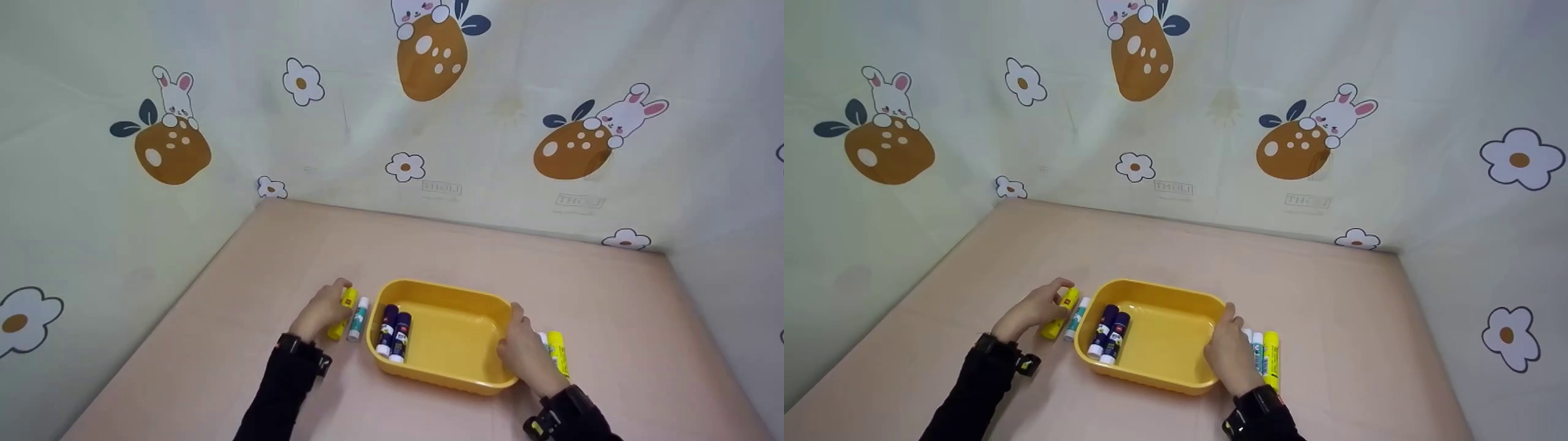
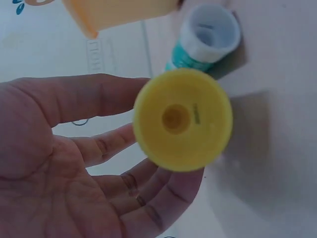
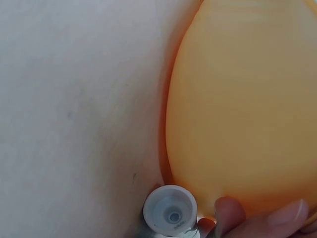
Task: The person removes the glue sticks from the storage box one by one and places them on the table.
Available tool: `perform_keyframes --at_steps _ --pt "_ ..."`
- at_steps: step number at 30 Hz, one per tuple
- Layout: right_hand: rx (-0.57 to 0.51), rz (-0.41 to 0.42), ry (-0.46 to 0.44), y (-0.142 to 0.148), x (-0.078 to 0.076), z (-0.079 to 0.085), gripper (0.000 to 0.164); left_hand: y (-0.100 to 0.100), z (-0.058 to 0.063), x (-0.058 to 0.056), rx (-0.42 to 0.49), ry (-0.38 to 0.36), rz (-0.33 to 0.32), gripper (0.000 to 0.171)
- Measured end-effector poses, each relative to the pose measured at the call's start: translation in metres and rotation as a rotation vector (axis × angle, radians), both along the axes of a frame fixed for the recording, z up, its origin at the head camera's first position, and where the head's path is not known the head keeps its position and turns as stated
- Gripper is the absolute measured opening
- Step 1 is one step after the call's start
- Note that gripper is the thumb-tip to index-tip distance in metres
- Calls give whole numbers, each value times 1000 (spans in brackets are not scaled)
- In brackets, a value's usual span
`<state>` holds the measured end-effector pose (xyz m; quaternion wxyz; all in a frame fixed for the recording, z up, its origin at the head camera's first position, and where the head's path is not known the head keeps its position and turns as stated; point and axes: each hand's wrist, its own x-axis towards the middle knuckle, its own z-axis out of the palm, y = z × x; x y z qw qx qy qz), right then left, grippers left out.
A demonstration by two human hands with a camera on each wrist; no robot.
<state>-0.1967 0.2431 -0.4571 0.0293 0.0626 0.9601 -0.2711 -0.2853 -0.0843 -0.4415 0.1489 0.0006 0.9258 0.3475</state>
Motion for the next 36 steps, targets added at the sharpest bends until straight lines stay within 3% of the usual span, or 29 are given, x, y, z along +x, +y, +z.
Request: perform_keyframes --at_steps 7,15,22,31,36 --pt "16 -4 -3 1 0 0 70 1 -6 -3 18 -36 -6 49" --pt "11 -9 -16 0 -1 0 70 0 -3 -4 9 -45 -26 51" --pt "5 -12 -24 0 -2 0 70 6 20 -1 -12 46 -46 52" --pt "20 3 10 1 0 0 69 34 56 15 -4 204 -161 44" --pt "36 2 11 1 0 0 69 59 71 25 -42 154 -276 43"
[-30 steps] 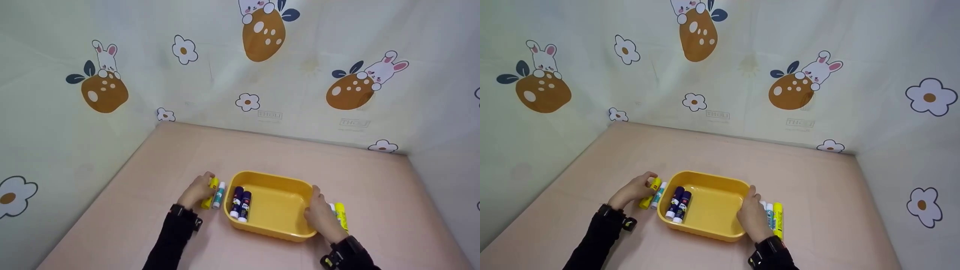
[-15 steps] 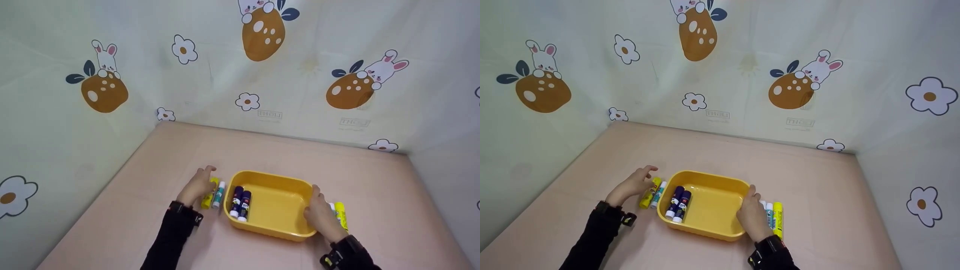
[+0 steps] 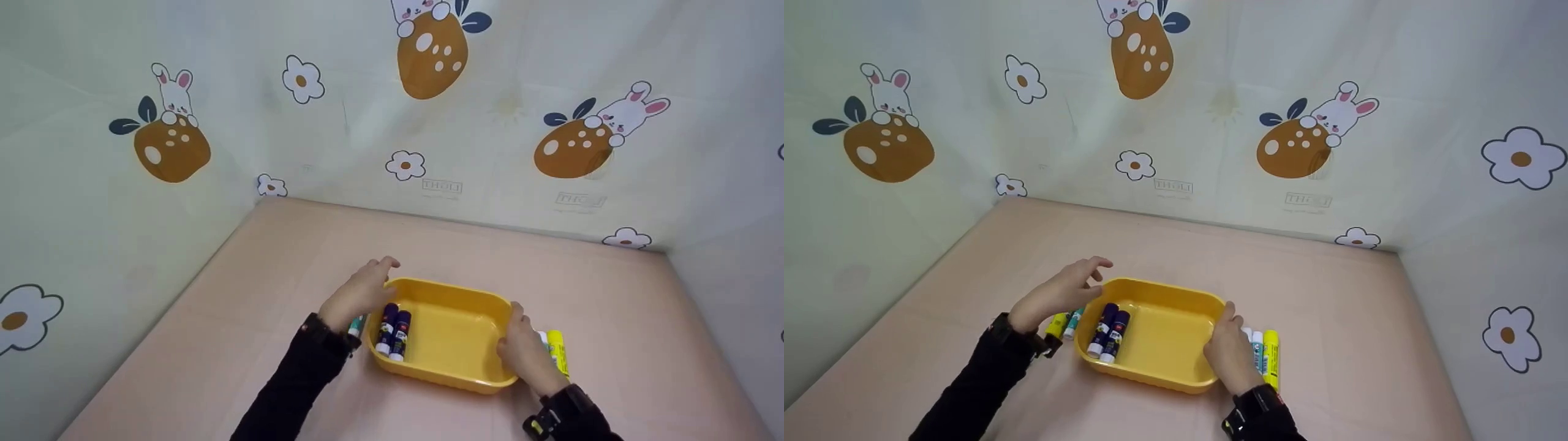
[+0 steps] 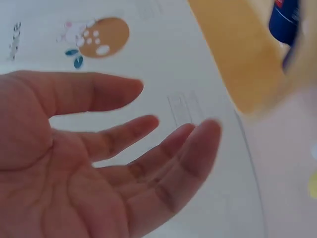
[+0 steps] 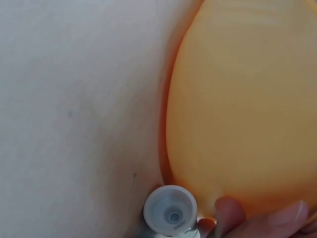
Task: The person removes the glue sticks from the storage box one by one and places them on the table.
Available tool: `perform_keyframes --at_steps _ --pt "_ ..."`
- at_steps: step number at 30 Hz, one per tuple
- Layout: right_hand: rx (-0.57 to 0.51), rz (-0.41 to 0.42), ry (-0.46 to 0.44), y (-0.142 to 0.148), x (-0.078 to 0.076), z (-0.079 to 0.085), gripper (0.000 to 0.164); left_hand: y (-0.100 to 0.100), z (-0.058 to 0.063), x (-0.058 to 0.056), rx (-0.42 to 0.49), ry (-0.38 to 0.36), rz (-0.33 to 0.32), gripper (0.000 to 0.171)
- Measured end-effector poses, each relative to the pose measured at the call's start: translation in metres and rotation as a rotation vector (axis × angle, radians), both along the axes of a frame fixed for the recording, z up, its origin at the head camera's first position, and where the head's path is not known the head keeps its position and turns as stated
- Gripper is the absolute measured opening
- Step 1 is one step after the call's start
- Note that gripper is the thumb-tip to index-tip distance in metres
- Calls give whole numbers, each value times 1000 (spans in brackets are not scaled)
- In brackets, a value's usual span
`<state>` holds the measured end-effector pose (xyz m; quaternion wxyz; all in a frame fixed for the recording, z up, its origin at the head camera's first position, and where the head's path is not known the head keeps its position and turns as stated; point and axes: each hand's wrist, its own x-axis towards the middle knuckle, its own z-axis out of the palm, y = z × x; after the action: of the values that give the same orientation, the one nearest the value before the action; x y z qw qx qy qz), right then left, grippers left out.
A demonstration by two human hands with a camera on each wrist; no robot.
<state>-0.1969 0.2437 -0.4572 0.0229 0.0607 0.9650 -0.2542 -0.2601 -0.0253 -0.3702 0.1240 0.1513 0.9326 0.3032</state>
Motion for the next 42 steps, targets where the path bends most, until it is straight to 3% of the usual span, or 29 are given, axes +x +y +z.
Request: perform_keyframes --at_steps 5,11,15,20,24,28,34,42 --pt "-8 -8 -20 0 -1 0 70 24 6 0 -145 -82 -109 42" --pt "-26 -17 -50 0 -2 1 71 43 3 -7 -270 -171 -135 42" --pt "-23 -13 -39 0 -1 1 72 51 -2 -9 -373 -149 -155 32" --pt "-34 -10 -35 0 0 1 72 60 -9 -6 -549 -79 -212 8" --pt "-40 -7 -15 0 0 0 72 66 -12 -4 -634 -75 -263 27" --pt "-46 -11 -18 -1 0 1 72 71 -15 -3 -714 -73 -333 31" --pt "-61 -23 -34 -1 -2 0 72 78 -22 2 -764 -85 -335 16" --pt "-60 -21 -28 -1 -2 0 73 76 -25 10 -655 -64 -280 22"
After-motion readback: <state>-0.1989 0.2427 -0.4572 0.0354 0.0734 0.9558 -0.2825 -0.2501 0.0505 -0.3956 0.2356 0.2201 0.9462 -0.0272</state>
